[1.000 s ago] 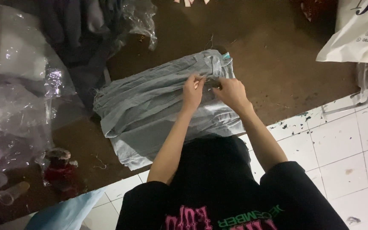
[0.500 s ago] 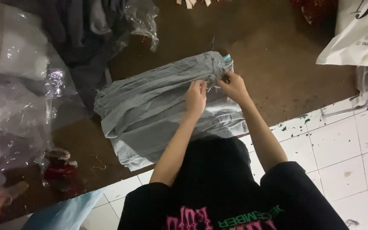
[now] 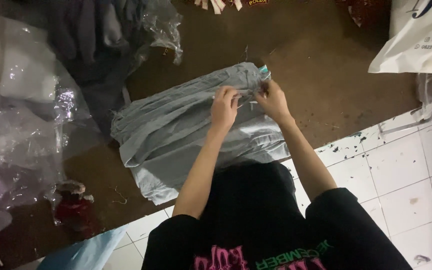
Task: Folding and stacking pieces of grey fabric on a work table.
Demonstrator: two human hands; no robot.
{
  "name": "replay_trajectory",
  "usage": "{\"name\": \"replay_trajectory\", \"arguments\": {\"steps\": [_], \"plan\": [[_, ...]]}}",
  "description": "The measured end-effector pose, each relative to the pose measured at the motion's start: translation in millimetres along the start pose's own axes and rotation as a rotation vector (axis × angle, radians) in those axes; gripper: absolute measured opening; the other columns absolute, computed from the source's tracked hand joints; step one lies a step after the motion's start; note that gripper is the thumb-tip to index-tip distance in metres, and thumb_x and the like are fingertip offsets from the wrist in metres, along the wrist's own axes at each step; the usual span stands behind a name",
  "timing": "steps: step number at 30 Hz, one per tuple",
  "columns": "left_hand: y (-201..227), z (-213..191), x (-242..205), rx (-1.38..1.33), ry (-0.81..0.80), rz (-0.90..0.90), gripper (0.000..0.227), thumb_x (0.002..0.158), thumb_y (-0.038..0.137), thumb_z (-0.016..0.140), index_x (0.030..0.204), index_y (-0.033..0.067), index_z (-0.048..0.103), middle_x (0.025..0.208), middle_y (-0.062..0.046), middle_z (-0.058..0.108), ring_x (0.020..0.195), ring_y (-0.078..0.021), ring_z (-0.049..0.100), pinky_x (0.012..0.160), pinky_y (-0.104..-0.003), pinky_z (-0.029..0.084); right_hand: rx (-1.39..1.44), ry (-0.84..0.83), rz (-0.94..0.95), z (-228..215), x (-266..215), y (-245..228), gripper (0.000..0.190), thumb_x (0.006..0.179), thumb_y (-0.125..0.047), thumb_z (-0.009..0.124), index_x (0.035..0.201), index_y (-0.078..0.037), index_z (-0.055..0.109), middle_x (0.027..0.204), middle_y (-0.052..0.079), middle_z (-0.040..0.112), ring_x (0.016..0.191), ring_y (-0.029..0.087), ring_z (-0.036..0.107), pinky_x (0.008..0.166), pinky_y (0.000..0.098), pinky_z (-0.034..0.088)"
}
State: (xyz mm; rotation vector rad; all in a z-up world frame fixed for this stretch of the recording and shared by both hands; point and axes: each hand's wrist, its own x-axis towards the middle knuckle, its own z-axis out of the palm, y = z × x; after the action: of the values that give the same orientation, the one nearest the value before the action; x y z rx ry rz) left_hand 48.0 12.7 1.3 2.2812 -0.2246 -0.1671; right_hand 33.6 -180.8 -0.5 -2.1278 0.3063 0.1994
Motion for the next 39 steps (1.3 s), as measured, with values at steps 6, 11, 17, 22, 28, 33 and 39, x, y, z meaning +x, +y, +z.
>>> {"name": "replay_trajectory", "arguments": {"steps": [6, 11, 17, 22, 28, 33, 39], "plan": [[-3.4, -0.1, -1.4, -0.095, -0.126, -0.198, 0.018, 0.107, 0.015, 0.054, 0.121, 0.0085, 0.062, 0.111, -0.014, 0.067, 0.107, -0.0299, 0.067, 0.091, -0.042, 0.057, -0.313, 0.079, -0.147, 0.8, -27.9, -19.8, 0.024, 0.085, -0.022, 0.076, 0.093, -0.004, 0.063, 0.080, 0.016, 0.065, 0.078, 0.039, 0.070, 0.066, 0.0502, 0.054], [2.5, -6.9, 0.2, -0.058, -0.163, -0.210, 0.019, 0.106, 0.014, 0.053, 0.123, 0.0089, 0.060, 0.112, -0.014, 0.067, 0.109, -0.0303, 0.068, 0.093, -0.043, 0.056, -0.532, -0.072, -0.092, 13.4, -23.8, -18.2, 0.029, 0.083, -0.037, 0.077, 0.081, -0.011, 0.065, 0.071, 0.009, 0.069, 0.070, 0.036, 0.071, 0.065, 0.0474, 0.056], [9.8, -13.0, -1.1, -0.116, -0.134, -0.231, 0.016, 0.106, 0.012, 0.053, 0.119, 0.0070, 0.062, 0.108, -0.015, 0.069, 0.107, -0.0318, 0.069, 0.092, -0.043, 0.055, -0.490, -0.122, -0.077, 18.4, -9.3, -10.2, 0.026, 0.083, -0.039, 0.075, 0.092, -0.014, 0.075, 0.081, 0.008, 0.074, 0.077, 0.036, 0.073, 0.068, 0.0479, 0.057], [6.0, -10.7, -3.8, -0.206, -0.004, -0.308, 0.014, 0.107, 0.008, 0.052, 0.116, 0.0056, 0.061, 0.103, -0.016, 0.072, 0.100, -0.0316, 0.071, 0.090, -0.043, 0.056, -0.372, -0.175, -0.049, -18.0, -16.5, -38.4, 0.027, 0.085, -0.035, 0.074, 0.102, -0.015, 0.078, 0.087, 0.011, 0.077, 0.084, 0.039, 0.073, 0.075, 0.0501, 0.056], [47.4, 125.6, -94.7, -0.057, -0.319, 0.156, 0.043, 0.090, 0.000, 0.073, 0.131, 0.0000, 0.059, 0.122, -0.029, 0.067, 0.119, -0.0440, 0.062, 0.105, -0.053, 0.048, -0.263, 0.119, -0.036, -74.7, -2.6, -29.9, 0.031, 0.089, -0.040, 0.080, 0.107, -0.015, 0.076, 0.093, 0.012, 0.074, 0.090, 0.033, 0.072, 0.076, 0.0456, 0.056], [98.3, 204.9, -151.0, 0.292, -0.856, 0.599, 0.032, 0.091, 0.021, 0.071, 0.123, 0.0221, 0.075, 0.166, -0.005, 0.035, 0.160, -0.0356, 0.014, 0.130, -0.057, 0.023, -0.262, 0.227, -0.163, -92.2, -4.8, -96.8, 0.034, 0.096, -0.026, 0.077, 0.119, -0.005, 0.062, 0.103, 0.014, 0.064, 0.098, 0.038, 0.067, 0.081, 0.0511, 0.056], [27.5, 34.5, -44.8, 0.314, -0.014, 0.181, 0.022, 0.100, 0.014, 0.062, 0.121, 0.0121, 0.062, 0.117, -0.009, 0.063, 0.118, -0.0240, 0.059, 0.105, -0.039, 0.047, -0.236, 0.023, 0.113, -35.4, 7.3, -43.7, 0.034, 0.091, -0.037, 0.072, 0.112, -0.009, 0.074, 0.102, 0.012, 0.073, 0.098, 0.034, 0.071, 0.085, 0.0481, 0.055]]}}
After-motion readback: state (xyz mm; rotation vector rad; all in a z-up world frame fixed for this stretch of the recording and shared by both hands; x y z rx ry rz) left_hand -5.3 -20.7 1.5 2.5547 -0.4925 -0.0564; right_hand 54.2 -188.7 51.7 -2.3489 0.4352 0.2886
